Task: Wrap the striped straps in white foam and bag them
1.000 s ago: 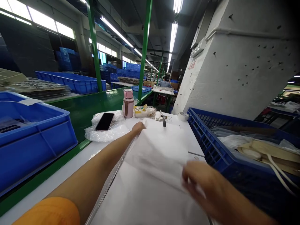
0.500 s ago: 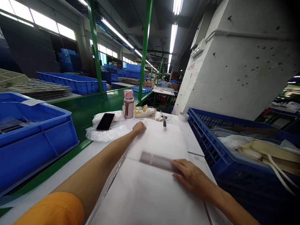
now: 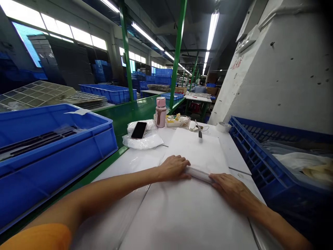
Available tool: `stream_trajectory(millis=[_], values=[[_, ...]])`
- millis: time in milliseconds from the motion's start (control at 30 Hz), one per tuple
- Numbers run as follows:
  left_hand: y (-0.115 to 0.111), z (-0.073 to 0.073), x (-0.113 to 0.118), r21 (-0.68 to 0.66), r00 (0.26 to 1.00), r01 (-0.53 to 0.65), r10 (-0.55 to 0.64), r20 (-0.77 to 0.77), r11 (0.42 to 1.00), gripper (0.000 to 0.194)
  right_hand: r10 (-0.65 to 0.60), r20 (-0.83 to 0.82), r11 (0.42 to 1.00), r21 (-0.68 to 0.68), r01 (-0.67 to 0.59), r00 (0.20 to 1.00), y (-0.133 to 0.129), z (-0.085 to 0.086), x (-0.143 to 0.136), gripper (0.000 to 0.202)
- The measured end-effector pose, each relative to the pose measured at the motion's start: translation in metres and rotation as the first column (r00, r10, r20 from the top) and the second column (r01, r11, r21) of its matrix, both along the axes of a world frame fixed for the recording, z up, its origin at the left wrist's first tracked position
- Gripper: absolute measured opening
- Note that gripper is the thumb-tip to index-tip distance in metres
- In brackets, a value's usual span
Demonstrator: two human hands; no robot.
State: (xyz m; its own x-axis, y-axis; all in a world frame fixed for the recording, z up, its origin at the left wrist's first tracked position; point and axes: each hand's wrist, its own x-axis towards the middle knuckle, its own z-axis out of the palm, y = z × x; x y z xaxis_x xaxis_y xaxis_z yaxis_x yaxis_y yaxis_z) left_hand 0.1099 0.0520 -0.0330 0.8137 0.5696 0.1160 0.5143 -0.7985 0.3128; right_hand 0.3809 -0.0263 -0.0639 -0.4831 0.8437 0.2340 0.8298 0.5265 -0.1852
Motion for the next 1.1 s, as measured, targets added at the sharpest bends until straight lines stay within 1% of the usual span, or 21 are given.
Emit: stream_trajectory(millis=[33, 100, 167, 233, 267, 333, 400, 467, 500, 567, 633, 733, 800, 867, 967, 1033, 1100], values=[[0.008, 0.0, -0.004, -0.028, 1.0, -0.006, 0.005, -0.007, 1.0, 0.044, -0.009, -0.018, 0.999, -0.032, 0.009, 1.0, 0.003, 0.005, 0.002, 0.03], [0.031, 0.004, -0.012, -0.107, 1.0, 0.02, -0.022, -0.016, 0.994, 0.034, -0.031, -0.049, 0.994, -0.107, 0.026, 0.998, 0.015, 0.015, 0.007, 0.033], [0.055, 0.008, -0.018, -0.192, 0.997, 0.071, -0.077, -0.022, 0.979, 0.025, -0.049, -0.068, 0.983, -0.18, 0.036, 0.996, 0.033, 0.024, 0.013, 0.044], [0.074, 0.01, -0.022, -0.255, 0.993, 0.105, -0.114, -0.022, 0.961, 0.024, -0.069, -0.077, 0.972, -0.23, 0.05, 0.995, 0.054, 0.028, 0.02, 0.055], [0.082, 0.009, -0.023, -0.272, 0.993, 0.108, -0.117, -0.019, 0.956, 0.027, -0.083, -0.08, 0.968, -0.243, 0.061, 0.993, 0.063, 0.028, 0.023, 0.056], [0.094, 0.005, -0.024, -0.273, 0.996, 0.085, -0.092, -0.012, 0.958, 0.031, -0.116, -0.085, 0.966, -0.242, 0.092, 0.99, 0.074, 0.024, 0.027, 0.052], [0.101, -0.001, -0.026, -0.237, 0.999, 0.027, -0.031, -0.012, 0.971, 0.032, -0.139, -0.082, 0.968, -0.219, 0.118, 0.987, 0.075, 0.017, 0.029, 0.044], [0.101, -0.007, -0.027, -0.175, 1.0, -0.03, 0.028, -0.015, 0.984, 0.029, -0.144, -0.067, 0.973, -0.193, 0.129, 0.987, 0.067, 0.009, 0.028, 0.043], [0.098, -0.009, -0.026, -0.144, 0.999, -0.043, 0.042, -0.013, 0.989, 0.028, -0.142, -0.056, 0.975, -0.182, 0.13, 0.988, 0.061, 0.006, 0.027, 0.045], [0.089, -0.011, -0.023, -0.099, 0.999, -0.034, 0.034, -0.008, 0.994, 0.028, -0.132, -0.035, 0.978, -0.165, 0.124, 0.991, 0.05, 0.003, 0.025, 0.049], [0.078, -0.011, -0.016, -0.079, 1.0, -0.005, 0.004, -0.015, 0.997, 0.032, -0.117, -0.016, 0.981, -0.156, 0.113, 0.993, 0.042, 0.005, 0.023, 0.049], [0.063, -0.005, -0.008, -0.067, 0.999, 0.017, -0.02, -0.044, 0.998, 0.046, -0.085, 0.01, 0.985, -0.152, 0.086, 0.996, 0.034, 0.016, 0.017, 0.043], [0.051, 0.004, -0.009, -0.059, 0.997, 0.037, -0.041, -0.064, 0.998, 0.057, -0.068, 0.022, 0.985, -0.157, 0.07, 0.997, 0.024, 0.026, 0.011, 0.039], [0.034, 0.012, -0.017, -0.056, 0.994, 0.069, -0.074, -0.082, 0.996, 0.06, -0.051, 0.026, 0.983, -0.173, 0.055, 0.998, 0.006, 0.034, 0.004, 0.036], [-0.007, 0.021, -0.038, -0.053, 0.988, 0.115, -0.12, -0.102, 0.992, 0.059, -0.019, 0.024, 0.973, -0.23, 0.024, 1.0, -0.036, 0.038, -0.009, 0.033], [-0.038, 0.024, -0.053, -0.038, 0.983, 0.148, -0.151, -0.101, 0.988, 0.053, -0.008, 0.01, 0.963, -0.268, 0.011, 1.0, -0.065, 0.038, -0.016, 0.031], [-0.062, 0.026, -0.066, -0.033, 0.984, 0.154, -0.156, -0.081, 0.988, 0.042, -0.012, -0.025, 0.953, -0.301, 0.004, 1.0, -0.088, 0.037, -0.022, 0.03]])
